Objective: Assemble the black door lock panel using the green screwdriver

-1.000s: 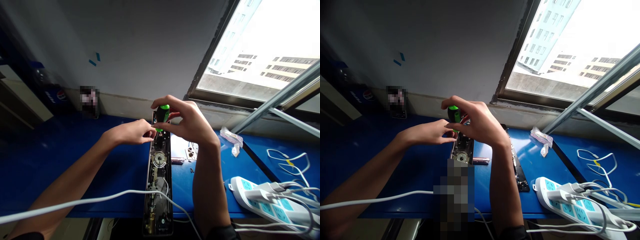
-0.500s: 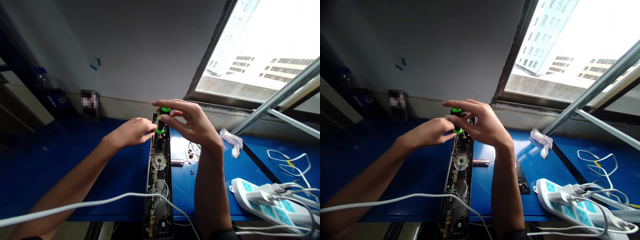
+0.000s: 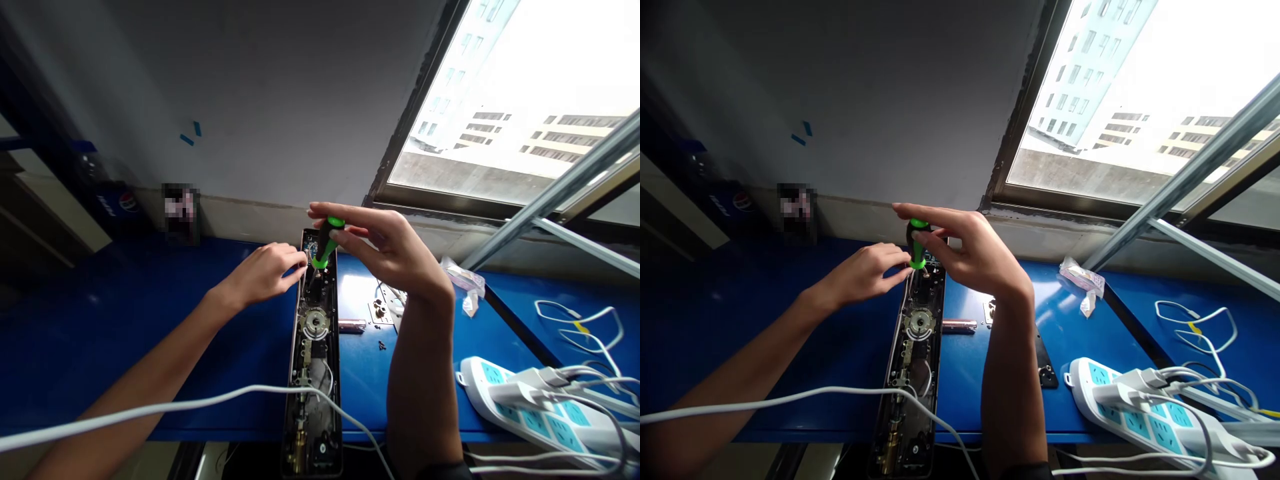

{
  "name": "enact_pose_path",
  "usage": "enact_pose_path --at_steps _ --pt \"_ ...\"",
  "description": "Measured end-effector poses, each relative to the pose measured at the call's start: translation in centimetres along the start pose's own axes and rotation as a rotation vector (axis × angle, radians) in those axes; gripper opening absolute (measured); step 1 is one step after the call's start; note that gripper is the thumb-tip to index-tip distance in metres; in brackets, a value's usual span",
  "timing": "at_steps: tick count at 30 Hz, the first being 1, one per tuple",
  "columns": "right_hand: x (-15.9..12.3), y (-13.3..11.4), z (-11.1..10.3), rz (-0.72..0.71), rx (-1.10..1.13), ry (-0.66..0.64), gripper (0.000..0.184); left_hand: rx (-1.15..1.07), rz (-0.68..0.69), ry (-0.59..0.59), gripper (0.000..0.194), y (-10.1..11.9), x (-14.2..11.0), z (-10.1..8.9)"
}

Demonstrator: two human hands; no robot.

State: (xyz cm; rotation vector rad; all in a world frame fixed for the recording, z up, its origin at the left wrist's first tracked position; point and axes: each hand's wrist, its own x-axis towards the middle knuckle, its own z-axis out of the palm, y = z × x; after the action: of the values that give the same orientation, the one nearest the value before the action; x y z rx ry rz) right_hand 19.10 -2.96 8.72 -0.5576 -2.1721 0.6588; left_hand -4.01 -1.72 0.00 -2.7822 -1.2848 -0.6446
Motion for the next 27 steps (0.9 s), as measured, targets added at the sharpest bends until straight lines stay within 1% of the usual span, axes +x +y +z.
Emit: enact_pose_path --at_steps 1,3,5,6,8,10,11,13,15,16,18,21,22,24,27 --pt "0.0 0.0 0.0 -0.01 -0.004 0.001 0.041 -0.079 -0.025 0.073 0.019 0.0 -0.6 0.8" --pt "0.0 -0.1 0.1 -0.031 -0.06 0.041 0.032 -0.219 -0.075 0.2 0.019 0.2 -1.8 2.5" --pt "0.1 -0.1 0.1 -0.045 -0.121 0.089 0.026 -0.279 -0.141 0.289 0.018 0.7 -2.8 3.8" --pt "0.1 -0.1 0.2 -0.048 -0.13 0.089 0.027 -0.305 -0.157 0.31 0.018 1.0 -3.2 4.2" --pt "0.1 -0.4 0.2 -0.05 -0.101 0.03 0.034 -0.33 -0.168 0.318 0.018 1.4 -3.7 4.6" --pt "0.1 -0.6 0.3 -0.049 -0.055 -0.057 0.043 -0.336 -0.155 0.296 0.017 1.8 -3.9 4.4" --pt "0.2 -0.7 0.4 -0.046 -0.05 -0.075 0.043 -0.334 -0.146 0.283 0.016 1.8 -3.9 4.2" --pt "0.4 -0.7 0.7 -0.046 -0.095 -0.037 0.035 -0.328 -0.128 0.274 0.017 1.8 -3.9 4.0" --pt "0.6 -0.5 1.0 -0.058 -0.186 0.051 0.025 -0.322 -0.116 0.28 0.018 1.7 -4.0 3.9" --pt "0.7 -0.4 1.2 -0.065 -0.222 0.091 0.023 -0.319 -0.111 0.285 0.018 1.6 -4.0 3.9" --pt "0.8 -0.2 1.5 -0.065 -0.235 0.114 0.028 -0.316 -0.1 0.286 0.019 1.4 -4.1 4.1" --pt "0.6 0.0 1.8 -0.074 -0.154 0.066 0.041 -0.305 -0.072 0.3 0.019 1.1 -4.2 4.5" --pt "0.5 0.0 2.0 -0.089 -0.137 0.063 0.042 -0.3 -0.062 0.307 0.019 1.0 -4.2 4.6" --pt "0.4 0.3 2.5 -0.136 -0.139 0.11 0.038 -0.287 -0.047 0.324 0.019 0.9 -4.2 4.8" --pt "0.4 0.9 3.5 -0.197 -0.211 0.231 0.026 -0.267 -0.03 0.338 0.019 0.9 -4.1 4.9"
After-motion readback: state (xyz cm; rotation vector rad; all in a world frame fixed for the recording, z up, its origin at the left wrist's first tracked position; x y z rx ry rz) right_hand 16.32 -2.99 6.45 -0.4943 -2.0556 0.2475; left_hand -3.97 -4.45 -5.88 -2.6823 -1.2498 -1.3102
